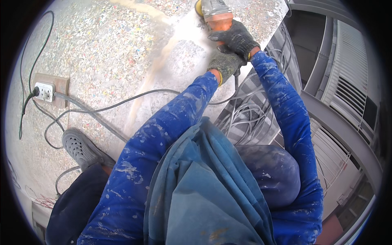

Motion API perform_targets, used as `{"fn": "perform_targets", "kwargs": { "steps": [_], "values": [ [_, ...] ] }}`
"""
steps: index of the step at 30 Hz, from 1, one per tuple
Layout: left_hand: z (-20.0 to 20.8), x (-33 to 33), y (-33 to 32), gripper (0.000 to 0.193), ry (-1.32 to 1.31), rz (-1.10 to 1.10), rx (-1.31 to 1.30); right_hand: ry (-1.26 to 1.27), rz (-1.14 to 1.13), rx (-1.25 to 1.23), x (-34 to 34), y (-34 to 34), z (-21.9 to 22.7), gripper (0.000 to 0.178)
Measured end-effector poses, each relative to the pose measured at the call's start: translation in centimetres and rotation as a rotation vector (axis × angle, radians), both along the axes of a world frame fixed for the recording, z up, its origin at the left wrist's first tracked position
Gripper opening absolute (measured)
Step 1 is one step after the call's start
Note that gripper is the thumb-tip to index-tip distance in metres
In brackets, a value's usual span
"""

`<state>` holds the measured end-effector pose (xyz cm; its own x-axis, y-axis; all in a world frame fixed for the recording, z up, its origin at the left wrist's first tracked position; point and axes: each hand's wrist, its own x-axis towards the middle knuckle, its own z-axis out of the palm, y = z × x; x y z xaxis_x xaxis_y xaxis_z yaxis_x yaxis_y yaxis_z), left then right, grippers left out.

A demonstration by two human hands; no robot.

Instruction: The person uses an angle grinder to grind a section of a speckled floor surface. They hold the tool with both hands and move it along a seam, generating dust. The person remains seated on the floor throughout the clip.

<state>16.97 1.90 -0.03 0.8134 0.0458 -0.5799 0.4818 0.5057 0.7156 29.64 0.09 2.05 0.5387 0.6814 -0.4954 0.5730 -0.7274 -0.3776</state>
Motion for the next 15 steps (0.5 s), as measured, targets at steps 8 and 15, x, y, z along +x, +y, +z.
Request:
{"fn": "perform_targets", "kwargs": {
  "steps": [8, 15],
  "values": [
    [-0.1, 0.4, -0.1, 0.022, -0.050, -0.159, 0.166, -0.218, 0.327, -0.082, 0.9, -0.9, -0.7, 0.045],
    [-1.5, -1.2, -0.9, 0.026, -0.095, -0.234, 0.412, -0.161, 0.116, 0.087, -2.1, -0.6, -1.0, 0.043]
  ]
}}
